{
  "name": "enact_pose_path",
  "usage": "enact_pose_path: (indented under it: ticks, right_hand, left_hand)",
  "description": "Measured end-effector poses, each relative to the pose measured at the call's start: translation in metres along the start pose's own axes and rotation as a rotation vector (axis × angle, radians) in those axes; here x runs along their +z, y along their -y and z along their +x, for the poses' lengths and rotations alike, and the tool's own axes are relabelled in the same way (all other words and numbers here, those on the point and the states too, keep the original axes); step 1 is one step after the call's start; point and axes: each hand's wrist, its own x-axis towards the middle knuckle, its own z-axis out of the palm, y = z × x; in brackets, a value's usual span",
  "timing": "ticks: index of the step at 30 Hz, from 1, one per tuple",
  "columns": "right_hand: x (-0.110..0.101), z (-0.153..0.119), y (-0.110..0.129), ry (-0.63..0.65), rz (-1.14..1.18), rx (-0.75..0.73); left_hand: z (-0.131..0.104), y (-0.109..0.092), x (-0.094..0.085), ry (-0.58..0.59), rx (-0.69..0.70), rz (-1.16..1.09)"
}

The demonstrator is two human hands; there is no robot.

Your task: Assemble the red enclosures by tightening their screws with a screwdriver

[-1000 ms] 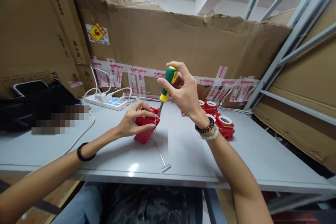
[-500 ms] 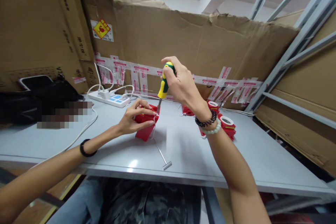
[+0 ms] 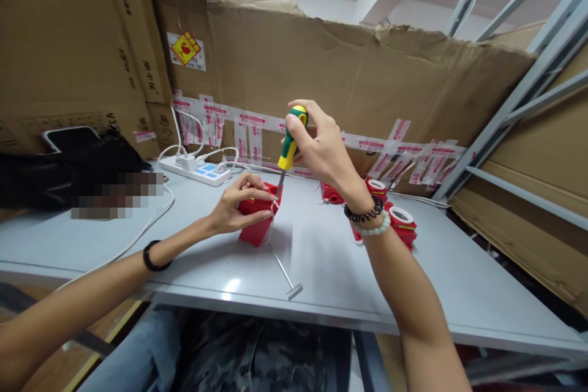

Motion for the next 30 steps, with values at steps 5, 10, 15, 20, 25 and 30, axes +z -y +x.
enact_pose_path:
  ticks: [5,10,15,20,25,30]
  right_hand:
    - [-0.002,0.003,0.001,0.033,0.074,-0.022]
    - [-0.003,0.01,-0.001,0.042,0.082,-0.021]
    - [-0.009,0.014,0.006,-0.08,0.05,-0.065]
    - [-0.011,-0.011,0.013,-0.199,0.072,-0.058]
    - [-0.003,-0.06,0.001,0.162,0.136,0.288]
    - [0.018,-0.093,-0.029,0.516,-0.054,0.373]
  left_hand:
    - [0.0,0.0,-0.001,-0.004,-0.014,0.011]
    - [0.001,0.002,-0.001,-0.014,0.025,0.013]
    - [0.001,0.003,-0.001,-0.009,0.029,0.006]
    - [0.0,0.002,-0.001,0.003,-0.038,0.034]
    - [0.001,-0.001,-0.002,-0.004,-0.013,0.037]
    - [0.001,-0.002,-0.003,-0.028,-0.012,0.047]
